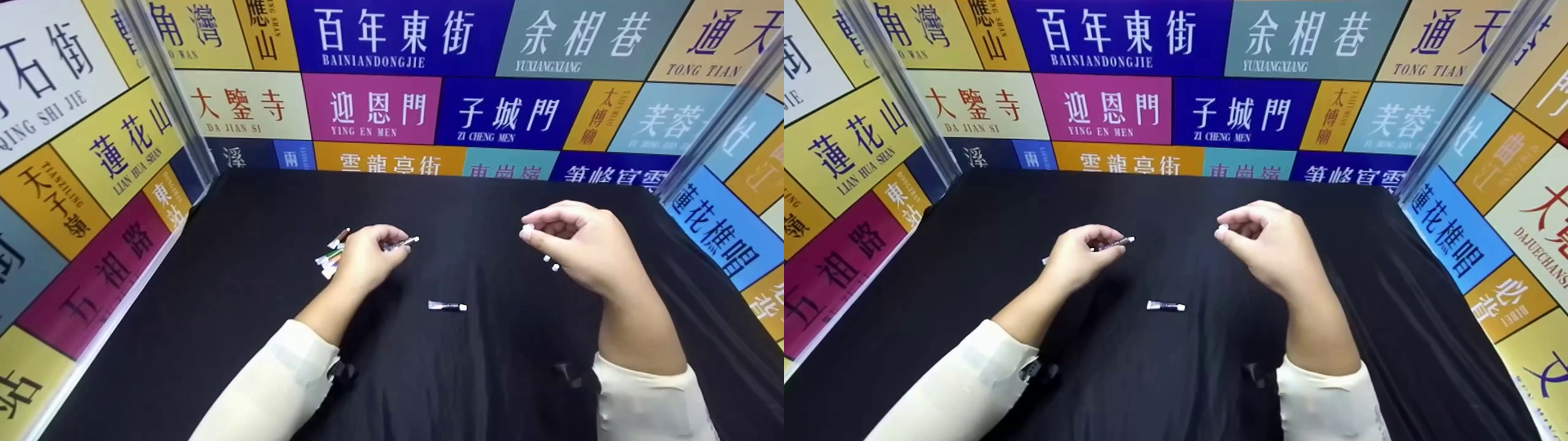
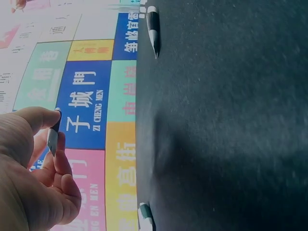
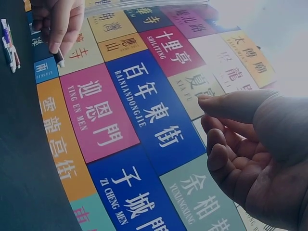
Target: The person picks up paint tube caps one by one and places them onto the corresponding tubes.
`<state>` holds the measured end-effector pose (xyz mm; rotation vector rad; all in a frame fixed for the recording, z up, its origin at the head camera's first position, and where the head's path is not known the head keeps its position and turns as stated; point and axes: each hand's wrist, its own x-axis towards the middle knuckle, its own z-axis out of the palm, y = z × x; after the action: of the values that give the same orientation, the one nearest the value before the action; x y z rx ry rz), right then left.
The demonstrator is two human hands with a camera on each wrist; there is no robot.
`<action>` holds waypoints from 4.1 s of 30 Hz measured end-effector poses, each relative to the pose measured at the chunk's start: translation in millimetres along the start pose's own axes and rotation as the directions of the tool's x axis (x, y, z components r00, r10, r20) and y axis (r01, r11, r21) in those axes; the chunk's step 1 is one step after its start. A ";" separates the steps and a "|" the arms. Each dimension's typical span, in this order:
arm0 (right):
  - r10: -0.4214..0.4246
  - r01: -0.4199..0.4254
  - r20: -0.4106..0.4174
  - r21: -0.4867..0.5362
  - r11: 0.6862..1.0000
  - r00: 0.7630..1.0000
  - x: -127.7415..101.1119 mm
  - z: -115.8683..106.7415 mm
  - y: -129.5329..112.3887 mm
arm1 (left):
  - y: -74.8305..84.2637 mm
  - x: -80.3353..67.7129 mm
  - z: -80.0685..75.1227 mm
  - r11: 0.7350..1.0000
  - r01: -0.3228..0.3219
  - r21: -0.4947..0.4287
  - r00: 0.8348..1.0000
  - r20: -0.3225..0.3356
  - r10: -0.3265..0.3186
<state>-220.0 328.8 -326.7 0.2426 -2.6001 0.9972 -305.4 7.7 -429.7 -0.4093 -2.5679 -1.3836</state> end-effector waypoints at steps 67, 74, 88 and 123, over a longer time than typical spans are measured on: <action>-0.238 0.255 -0.176 0.084 0.963 0.955 -21.6 15.0 -47.4 | 65.1 -33.5 -13.7 0.952 -0.198 -0.234 0.980 -0.068 0.187; -0.264 0.284 -0.177 0.097 0.954 0.948 -22.6 18.4 -48.9 | 72.9 -39.3 -15.9 0.938 -0.240 -0.250 0.971 -0.067 0.231; -0.313 0.330 -0.162 0.095 0.939 0.936 -23.6 24.8 -52.4 | 86.8 -48.9 -19.2 0.911 -0.292 -0.290 0.956 -0.053 0.290; -0.349 0.359 -0.089 0.145 0.922 0.933 -24.4 36.7 -54.1 | 89.6 -52.8 -15.4 0.891 -0.356 -0.281 0.933 -0.048 0.357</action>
<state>-191.8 265.0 -328.1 0.6848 -2.3073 1.0562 -225.3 33.9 -366.9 -0.8831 -2.1477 -1.6049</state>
